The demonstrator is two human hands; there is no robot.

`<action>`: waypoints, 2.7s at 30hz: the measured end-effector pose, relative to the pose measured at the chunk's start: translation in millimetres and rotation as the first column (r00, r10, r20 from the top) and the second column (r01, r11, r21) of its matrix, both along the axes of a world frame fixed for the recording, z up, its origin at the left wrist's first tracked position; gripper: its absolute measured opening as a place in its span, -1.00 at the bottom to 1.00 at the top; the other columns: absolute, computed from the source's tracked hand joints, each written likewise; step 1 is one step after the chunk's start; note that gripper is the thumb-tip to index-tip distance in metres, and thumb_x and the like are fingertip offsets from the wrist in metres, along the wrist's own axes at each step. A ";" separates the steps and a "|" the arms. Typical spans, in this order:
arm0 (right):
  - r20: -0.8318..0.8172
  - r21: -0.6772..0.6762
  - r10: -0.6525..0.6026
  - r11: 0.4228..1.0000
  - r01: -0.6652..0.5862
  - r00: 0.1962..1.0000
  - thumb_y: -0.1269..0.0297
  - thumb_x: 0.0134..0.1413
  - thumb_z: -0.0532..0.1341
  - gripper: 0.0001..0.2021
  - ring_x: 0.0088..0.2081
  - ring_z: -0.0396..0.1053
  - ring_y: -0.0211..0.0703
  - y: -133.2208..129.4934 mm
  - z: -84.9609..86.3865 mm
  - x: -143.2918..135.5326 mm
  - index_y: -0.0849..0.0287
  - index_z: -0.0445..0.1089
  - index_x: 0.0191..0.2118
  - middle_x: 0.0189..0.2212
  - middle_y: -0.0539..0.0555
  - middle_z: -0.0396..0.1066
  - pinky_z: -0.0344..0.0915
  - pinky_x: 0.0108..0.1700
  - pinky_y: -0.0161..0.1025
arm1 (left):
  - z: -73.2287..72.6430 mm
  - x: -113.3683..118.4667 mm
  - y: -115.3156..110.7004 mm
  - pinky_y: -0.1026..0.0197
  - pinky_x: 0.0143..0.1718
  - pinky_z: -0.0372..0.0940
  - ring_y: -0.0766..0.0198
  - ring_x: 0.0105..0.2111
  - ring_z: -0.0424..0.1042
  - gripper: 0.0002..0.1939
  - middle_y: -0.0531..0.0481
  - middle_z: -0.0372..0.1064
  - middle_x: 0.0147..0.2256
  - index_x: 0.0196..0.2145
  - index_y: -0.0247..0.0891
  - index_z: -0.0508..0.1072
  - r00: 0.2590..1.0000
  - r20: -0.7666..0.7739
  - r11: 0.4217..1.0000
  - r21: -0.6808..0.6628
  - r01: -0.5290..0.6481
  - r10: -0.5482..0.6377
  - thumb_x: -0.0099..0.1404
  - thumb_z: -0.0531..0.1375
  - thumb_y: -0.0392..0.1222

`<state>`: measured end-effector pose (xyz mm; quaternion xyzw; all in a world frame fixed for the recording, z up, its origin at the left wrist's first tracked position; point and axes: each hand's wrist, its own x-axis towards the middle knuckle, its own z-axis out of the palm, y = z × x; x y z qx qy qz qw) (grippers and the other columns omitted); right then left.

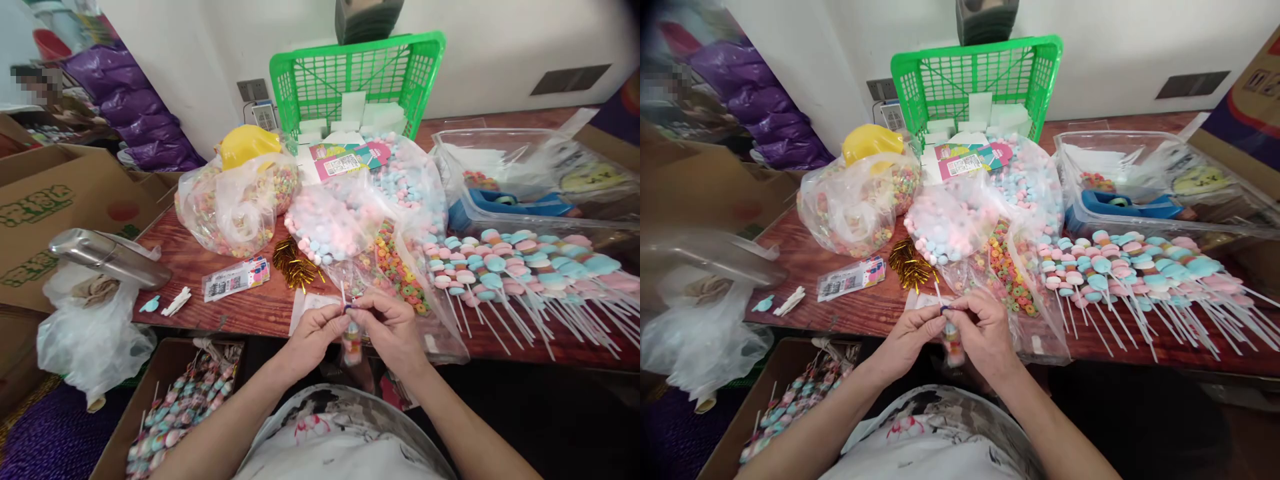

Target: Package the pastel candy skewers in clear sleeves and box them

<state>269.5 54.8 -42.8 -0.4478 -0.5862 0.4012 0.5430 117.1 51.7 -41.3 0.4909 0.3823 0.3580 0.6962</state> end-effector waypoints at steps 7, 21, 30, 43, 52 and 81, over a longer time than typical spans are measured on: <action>0.195 0.198 0.032 0.978 -0.072 0.980 0.44 0.13 0.15 -0.85 -0.50 0.28 -0.27 0.3 -0.6 -3.1 0.17 0.42 -0.42 -0.54 -0.03 0.35 0.21 -0.43 -0.31 | 0.4 -10.0 -2.0 0.29 -0.33 0.16 0.38 -0.46 0.25 -0.60 0.07 0.35 -0.50 -0.41 -0.37 0.47 0.999 -0.013 0.998 -0.048 0.041 -0.042 0.21 0.24 0.10; 0.806 0.387 0.035 0.723 -0.572 0.590 0.59 0.06 0.01 -0.45 0.14 0.17 0.04 20.8 5.6 26.6 0.02 0.31 0.14 0.16 0.09 0.29 0.17 0.06 0.05 | -20.0 -7.4 8.5 0.13 -0.54 0.38 0.27 -0.63 0.37 -0.75 -0.01 0.38 -0.56 -0.39 -0.35 0.39 0.947 0.322 0.875 -0.454 0.168 -0.014 0.15 0.26 -0.08; 0.855 0.376 0.071 0.599 -0.707 0.514 0.50 0.18 0.06 -0.65 -0.05 0.29 0.00 10.7 7.4 37.2 0.20 0.31 0.07 -0.15 0.15 0.47 0.03 0.06 0.16 | -16.2 -17.3 4.1 0.32 -0.63 0.15 0.42 -0.69 0.23 -0.77 0.03 0.29 -0.58 -0.45 -0.37 0.37 0.863 0.391 0.746 -0.458 0.484 -0.320 0.15 0.28 -0.13; 0.717 0.109 0.306 0.839 -0.534 0.626 0.40 0.26 0.05 -0.73 -0.42 0.26 -0.24 -13.1 -13.1 7.6 0.19 0.36 -0.47 -0.52 0.00 0.37 0.05 -0.20 -0.18 | 1.1 -39.4 -21.4 0.15 -0.22 0.27 0.25 -0.36 0.27 -0.69 0.00 0.23 -0.42 -0.37 -0.28 0.30 0.762 -0.512 0.864 0.072 0.498 -0.397 0.35 0.02 0.03; 0.756 0.472 -0.025 0.714 -0.518 0.654 0.40 0.26 0.04 -0.73 -0.08 0.30 -0.04 -6.8 2.2 -20.7 0.11 0.40 -0.02 -0.12 0.11 0.48 -0.05 0.00 0.03 | -9.5 -70.6 -18.0 0.32 -0.59 0.18 0.37 -0.63 0.22 -0.72 0.08 0.22 -0.58 -0.49 -0.29 0.31 0.925 -0.289 0.958 -0.218 0.187 -0.247 0.22 0.06 -0.03; 0.928 0.262 -0.053 0.797 -0.544 0.369 0.40 0.15 0.16 -0.81 -0.22 0.29 -0.07 142.3 -22.1 -81.0 0.09 0.52 -0.37 -0.28 0.08 0.50 0.01 -0.24 -0.13 | -25.0 -123.7 40.2 0.27 -0.61 0.37 0.32 -0.62 0.39 -0.84 -0.04 0.39 -0.54 -0.41 -0.38 0.45 0.700 0.329 0.708 -0.612 -0.354 0.634 0.26 0.12 -0.28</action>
